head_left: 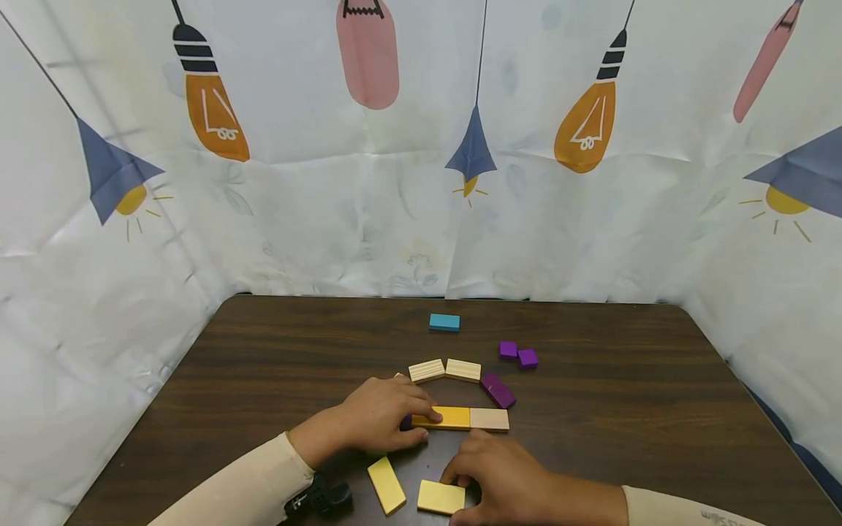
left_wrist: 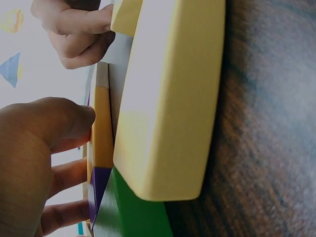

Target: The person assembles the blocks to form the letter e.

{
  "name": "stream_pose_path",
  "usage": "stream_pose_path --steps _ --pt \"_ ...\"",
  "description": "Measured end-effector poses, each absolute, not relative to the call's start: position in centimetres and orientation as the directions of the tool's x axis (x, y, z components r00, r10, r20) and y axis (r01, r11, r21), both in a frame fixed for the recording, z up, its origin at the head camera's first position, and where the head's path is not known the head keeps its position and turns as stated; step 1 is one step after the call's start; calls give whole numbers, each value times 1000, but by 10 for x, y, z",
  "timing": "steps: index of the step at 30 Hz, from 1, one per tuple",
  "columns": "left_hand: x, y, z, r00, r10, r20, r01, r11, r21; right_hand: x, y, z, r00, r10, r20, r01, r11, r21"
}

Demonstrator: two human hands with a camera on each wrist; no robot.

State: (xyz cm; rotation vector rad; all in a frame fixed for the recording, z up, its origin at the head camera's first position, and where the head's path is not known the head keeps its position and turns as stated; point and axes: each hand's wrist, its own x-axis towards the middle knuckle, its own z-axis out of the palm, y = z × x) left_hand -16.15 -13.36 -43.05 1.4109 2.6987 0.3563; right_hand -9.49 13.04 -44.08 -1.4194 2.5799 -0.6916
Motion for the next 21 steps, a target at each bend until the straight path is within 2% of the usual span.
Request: stream_pose_path --steps 13,21 --pt "-161 -134 -430 -571 820 47 805 548 229 -91 118 -450 -459 -869 186 -842 359 -403" --pt "-161 -134 -430 -571 819 53 804 545 239 -90 113 -452 -437 -876 203 -851 331 -408"
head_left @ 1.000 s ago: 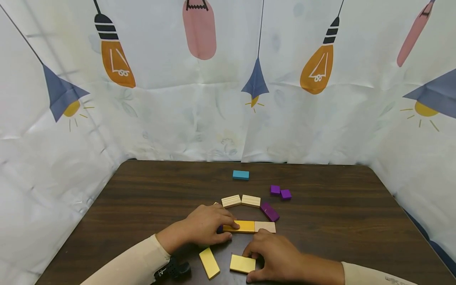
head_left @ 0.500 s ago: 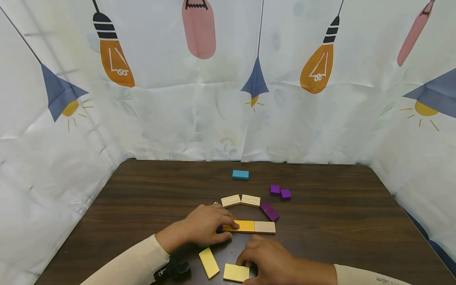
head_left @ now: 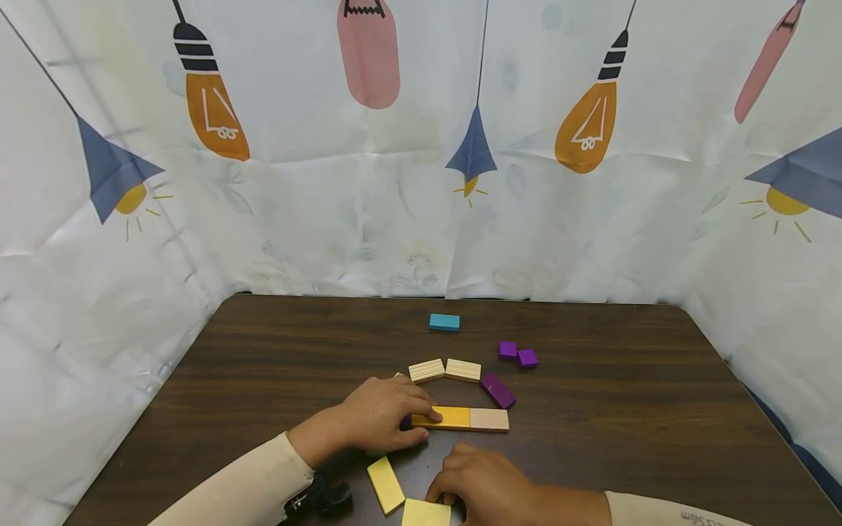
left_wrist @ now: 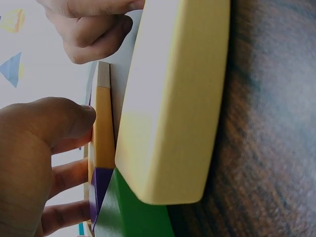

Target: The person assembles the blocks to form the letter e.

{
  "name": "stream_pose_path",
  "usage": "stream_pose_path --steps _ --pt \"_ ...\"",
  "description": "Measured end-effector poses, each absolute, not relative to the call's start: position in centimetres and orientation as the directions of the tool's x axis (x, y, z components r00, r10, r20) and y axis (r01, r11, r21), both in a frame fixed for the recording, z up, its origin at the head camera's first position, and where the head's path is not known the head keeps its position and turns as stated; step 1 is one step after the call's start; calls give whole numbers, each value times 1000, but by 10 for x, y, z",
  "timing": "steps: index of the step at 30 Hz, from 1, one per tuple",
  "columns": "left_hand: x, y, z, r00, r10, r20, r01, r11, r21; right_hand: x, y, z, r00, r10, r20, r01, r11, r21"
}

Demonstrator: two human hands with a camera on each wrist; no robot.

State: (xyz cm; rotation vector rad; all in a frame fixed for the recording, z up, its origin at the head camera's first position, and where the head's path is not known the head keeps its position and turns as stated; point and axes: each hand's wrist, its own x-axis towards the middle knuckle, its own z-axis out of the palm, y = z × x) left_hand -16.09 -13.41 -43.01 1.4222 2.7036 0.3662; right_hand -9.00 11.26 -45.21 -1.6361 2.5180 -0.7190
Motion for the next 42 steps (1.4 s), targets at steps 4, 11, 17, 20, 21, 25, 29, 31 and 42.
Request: stream_pose_path --steps 4,11,17,20,21,25,29,31,42 --pt "-161 -134 -431 -571 819 52 804 545 239 -90 112 -453 -436 -877 202 -850 328 -412" --pt "-161 -134 -431 -569 821 47 804 544 240 -90 113 -452 -440 -886 149 -846 353 -400" --pt "-160 -134 -429 -576 817 44 800 551 238 -91 116 -450 -433 -894 112 -833 349 -429" --pt "-160 -133 -428 -577 816 46 800 552 236 -91 116 -450 -419 -900 119 -839 334 -430" --pt "-160 -133 -428 -577 816 46 800 552 235 -91 116 -450 -415 -902 122 -841 329 -429" --pt "-160 -133 -428 -577 815 47 800 553 235 -91 116 -451 -410 -902 136 -846 320 -427" --pt "-160 -133 -428 -577 815 47 800 552 237 -90 115 -450 -422 -897 132 -837 329 -438" --pt "-160 -133 -428 -576 816 46 800 552 237 -90 116 -447 -446 -888 108 -813 352 -464" --pt "-161 -134 -430 -567 822 60 808 541 233 -121 125 -423 -638 -756 145 -722 523 -454"
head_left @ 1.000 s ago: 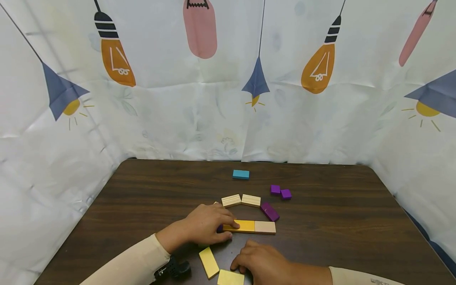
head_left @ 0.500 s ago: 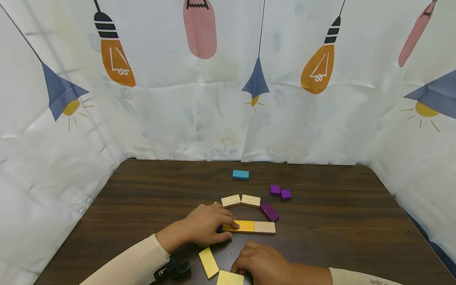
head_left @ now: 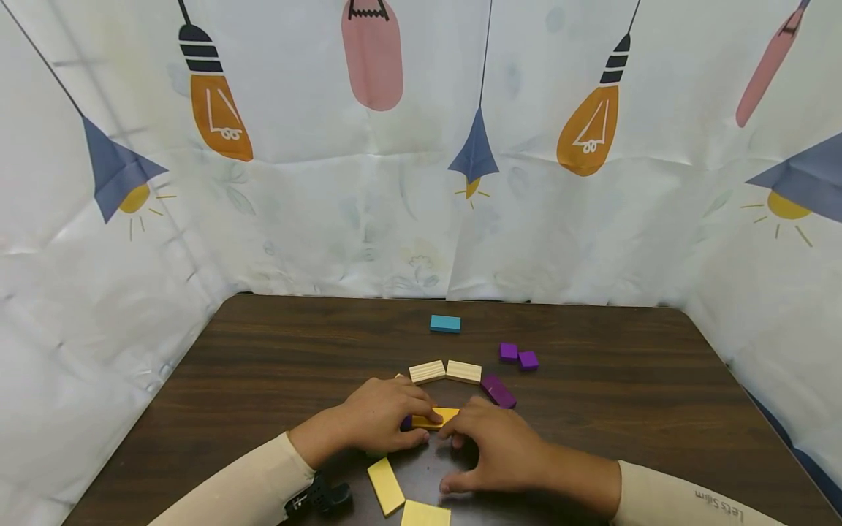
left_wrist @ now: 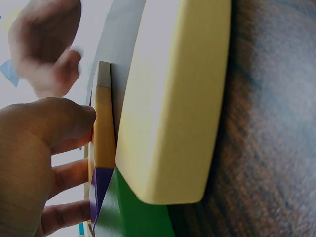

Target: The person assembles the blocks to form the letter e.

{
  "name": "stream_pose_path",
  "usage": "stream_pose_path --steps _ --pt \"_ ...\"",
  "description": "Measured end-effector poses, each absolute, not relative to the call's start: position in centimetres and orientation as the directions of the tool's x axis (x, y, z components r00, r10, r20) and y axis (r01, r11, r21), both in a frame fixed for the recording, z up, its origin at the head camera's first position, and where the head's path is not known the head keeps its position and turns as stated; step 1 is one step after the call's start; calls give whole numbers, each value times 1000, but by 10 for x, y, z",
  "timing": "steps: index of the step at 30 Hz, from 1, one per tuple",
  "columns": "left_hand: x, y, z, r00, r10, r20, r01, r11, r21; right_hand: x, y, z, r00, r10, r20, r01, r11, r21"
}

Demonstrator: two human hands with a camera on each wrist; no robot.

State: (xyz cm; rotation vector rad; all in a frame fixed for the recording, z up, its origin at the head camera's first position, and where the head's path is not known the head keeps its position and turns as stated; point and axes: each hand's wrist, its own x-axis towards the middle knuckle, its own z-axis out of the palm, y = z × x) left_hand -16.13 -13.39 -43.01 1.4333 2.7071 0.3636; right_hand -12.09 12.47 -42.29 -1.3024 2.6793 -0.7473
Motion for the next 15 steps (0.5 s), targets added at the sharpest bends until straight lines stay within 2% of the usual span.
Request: stream_pose_path --steps 7,15 --pt "-161 -134 -429 -562 825 63 814 538 220 -163 130 -408 -739 -655 161 -655 640 -402" --pt "-160 -133 -427 -561 826 57 813 536 225 -204 133 -398 -794 -586 161 -598 707 -378"
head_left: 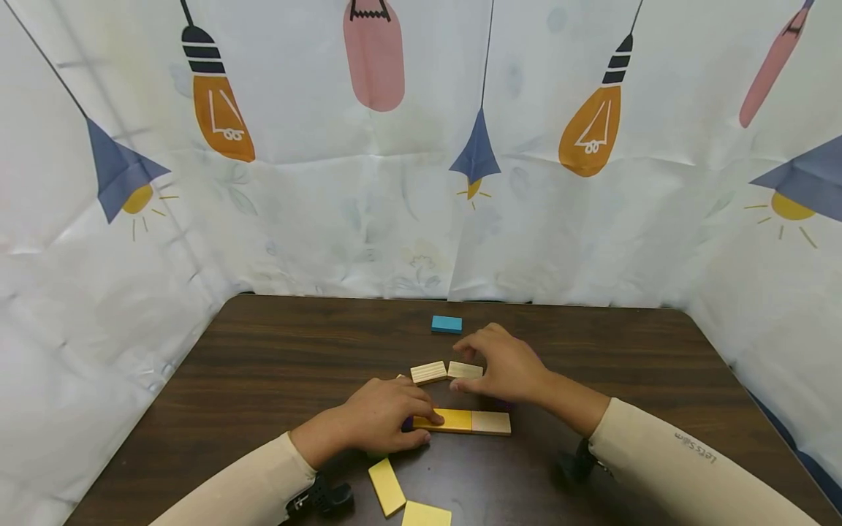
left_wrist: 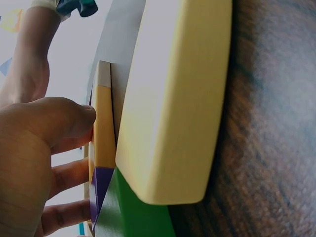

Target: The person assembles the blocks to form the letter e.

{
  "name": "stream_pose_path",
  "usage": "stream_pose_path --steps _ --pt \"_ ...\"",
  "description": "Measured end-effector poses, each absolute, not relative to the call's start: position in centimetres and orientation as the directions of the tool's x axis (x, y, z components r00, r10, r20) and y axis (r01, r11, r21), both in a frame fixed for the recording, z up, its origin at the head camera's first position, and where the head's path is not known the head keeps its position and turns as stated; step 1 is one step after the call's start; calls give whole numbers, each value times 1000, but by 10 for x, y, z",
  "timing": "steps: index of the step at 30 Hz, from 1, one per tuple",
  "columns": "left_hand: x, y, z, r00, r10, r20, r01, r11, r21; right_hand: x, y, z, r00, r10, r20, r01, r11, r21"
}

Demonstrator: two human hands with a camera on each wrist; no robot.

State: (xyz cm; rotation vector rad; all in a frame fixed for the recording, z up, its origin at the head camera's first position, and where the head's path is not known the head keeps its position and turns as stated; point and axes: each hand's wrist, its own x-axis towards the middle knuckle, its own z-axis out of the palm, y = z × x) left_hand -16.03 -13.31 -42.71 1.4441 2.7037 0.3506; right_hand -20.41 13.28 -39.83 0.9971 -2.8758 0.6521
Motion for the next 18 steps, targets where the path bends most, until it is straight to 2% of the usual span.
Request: stream_pose_path --steps 8,18 --pt "-160 -134 -426 -559 827 57 814 535 228 -233 128 -398 -860 -500 99 -495 775 -392" --pt "-160 -133 -426 -560 826 56 814 537 219 -268 124 -405 -892 -450 45 -427 805 -413"
